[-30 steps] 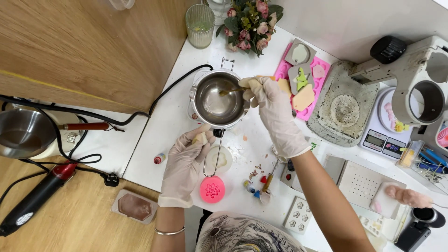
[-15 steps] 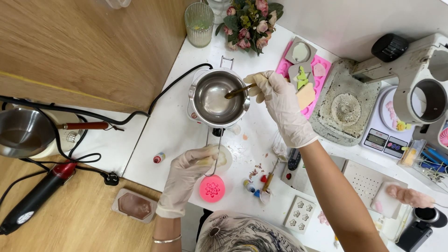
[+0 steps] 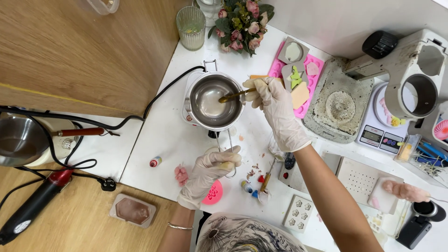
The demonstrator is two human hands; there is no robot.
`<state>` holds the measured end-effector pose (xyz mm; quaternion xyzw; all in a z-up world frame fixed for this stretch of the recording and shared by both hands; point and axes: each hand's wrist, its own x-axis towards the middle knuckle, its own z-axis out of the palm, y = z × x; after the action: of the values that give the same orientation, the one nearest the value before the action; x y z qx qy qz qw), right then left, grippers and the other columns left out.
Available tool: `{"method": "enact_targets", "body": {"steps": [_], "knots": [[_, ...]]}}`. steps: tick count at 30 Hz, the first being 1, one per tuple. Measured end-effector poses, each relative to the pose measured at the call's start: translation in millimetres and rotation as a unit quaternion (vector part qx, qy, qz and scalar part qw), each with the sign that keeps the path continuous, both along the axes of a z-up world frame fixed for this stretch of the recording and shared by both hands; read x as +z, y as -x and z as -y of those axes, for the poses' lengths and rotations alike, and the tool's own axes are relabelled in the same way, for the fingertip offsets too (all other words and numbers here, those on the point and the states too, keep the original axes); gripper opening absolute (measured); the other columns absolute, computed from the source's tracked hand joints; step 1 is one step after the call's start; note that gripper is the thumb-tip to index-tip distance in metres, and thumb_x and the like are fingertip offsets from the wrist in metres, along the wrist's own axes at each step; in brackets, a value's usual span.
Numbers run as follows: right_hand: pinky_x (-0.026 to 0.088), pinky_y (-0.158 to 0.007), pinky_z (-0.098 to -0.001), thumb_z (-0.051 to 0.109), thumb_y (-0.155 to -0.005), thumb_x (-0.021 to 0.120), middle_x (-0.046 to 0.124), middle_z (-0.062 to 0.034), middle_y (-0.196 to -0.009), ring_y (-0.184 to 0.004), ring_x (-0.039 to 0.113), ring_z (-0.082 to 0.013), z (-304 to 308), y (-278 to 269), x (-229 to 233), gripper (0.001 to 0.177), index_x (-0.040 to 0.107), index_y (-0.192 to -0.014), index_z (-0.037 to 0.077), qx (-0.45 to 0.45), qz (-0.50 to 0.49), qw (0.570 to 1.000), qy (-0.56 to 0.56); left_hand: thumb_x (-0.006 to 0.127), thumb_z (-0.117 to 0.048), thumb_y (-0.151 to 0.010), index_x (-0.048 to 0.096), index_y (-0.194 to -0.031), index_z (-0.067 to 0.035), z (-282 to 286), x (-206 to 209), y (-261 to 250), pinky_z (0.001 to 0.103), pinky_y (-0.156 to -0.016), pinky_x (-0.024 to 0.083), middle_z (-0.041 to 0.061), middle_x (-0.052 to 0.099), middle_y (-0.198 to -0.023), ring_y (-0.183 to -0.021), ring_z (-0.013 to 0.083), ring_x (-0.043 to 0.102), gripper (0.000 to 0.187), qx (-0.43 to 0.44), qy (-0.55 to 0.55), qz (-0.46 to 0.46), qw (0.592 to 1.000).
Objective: Creating and assembling decorative wax figures using molds, wax, and specialized tools.
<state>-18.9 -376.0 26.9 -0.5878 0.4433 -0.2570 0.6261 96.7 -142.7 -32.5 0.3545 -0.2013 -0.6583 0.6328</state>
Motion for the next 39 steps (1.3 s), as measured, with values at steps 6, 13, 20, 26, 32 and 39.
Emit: {"method": "enact_targets", "body": {"steps": [6,13,20,26,32,39], "knots": [[0.042,-0.059,-0.0201,0.031,-0.110,0.046,0.074,-0.0026,-0.081,-0.063,0.055,-0.0058,-1.5,-3.6,3.9,0.035,0.068,-0.112,0.004,0.009,0.010,1.000,-0.006,0.072,0.002,-0.096,0.078,-0.115,-0.008,8.3,-10.2,20.4,0.051,-0.127,0.031,0.005,0.072,-0.100,-0.097,0.0154,0.066,0.022,0.075,0.108,-0.077,0.988],[0.042,-0.057,-0.0202,0.032,-0.108,0.048,0.075,-0.0015,-0.081,-0.061,0.055,-0.0056,-1.3,-1.4,4.0,0.032,0.065,-0.115,0.006,0.002,0.024,1.000,0.002,0.069,0.004,-0.096,0.074,-0.113,-0.006,7.0,-7.3,41.6,0.043,-0.130,0.035,0.008,0.072,-0.105,-0.098,0.0154,0.066,0.021,0.126,0.101,0.065,0.985],[0.043,-0.060,-0.0203,0.032,-0.110,0.047,0.068,-0.0001,-0.081,-0.066,0.056,-0.0051,-8.5,1.9,10.4,0.035,0.068,-0.114,0.004,0.002,0.024,1.000,0.014,0.070,-0.002,-0.092,0.073,-0.109,-0.012,9.4,35.9,37.4,0.031,-0.069,0.052,0.000,0.071,-0.105,-0.081,0.0164,0.058,0.020,0.136,-0.006,0.374,0.917],[0.045,-0.060,-0.0208,0.031,-0.109,0.048,0.069,-0.0001,-0.082,-0.067,0.056,-0.0055,-5.7,5.2,1.3,0.033,0.069,-0.114,0.005,0.008,0.013,0.999,0.037,0.072,0.000,-0.084,0.067,-0.111,-0.012,11.1,19.6,30.0,0.039,-0.084,0.049,0.003,0.067,-0.098,-0.090,0.0239,0.060,0.030,0.121,0.104,0.591,0.791],[0.044,-0.061,-0.0205,0.032,-0.109,0.049,0.069,0.0004,-0.084,-0.069,0.057,-0.0053,-7.0,10.4,14.0,0.033,0.069,-0.115,0.006,-0.004,0.001,0.999,0.046,0.070,-0.001,-0.082,0.060,-0.109,-0.010,8.7,13.1,23.9,0.043,-0.089,0.047,0.006,0.066,-0.100,-0.091,0.0280,0.059,0.030,0.083,0.171,0.676,0.712],[0.046,-0.060,-0.0221,0.033,-0.109,0.049,0.070,-0.0007,-0.083,-0.066,0.058,-0.0068,6.3,17.1,-10.7,0.034,0.068,-0.111,0.004,-0.014,0.013,0.999,0.037,0.072,-0.004,-0.079,0.063,-0.109,-0.010,9.7,7.8,25.9,0.042,-0.082,0.050,0.009,0.056,-0.087,-0.086,0.0311,0.056,0.032,0.075,0.111,0.728,0.672]]}}
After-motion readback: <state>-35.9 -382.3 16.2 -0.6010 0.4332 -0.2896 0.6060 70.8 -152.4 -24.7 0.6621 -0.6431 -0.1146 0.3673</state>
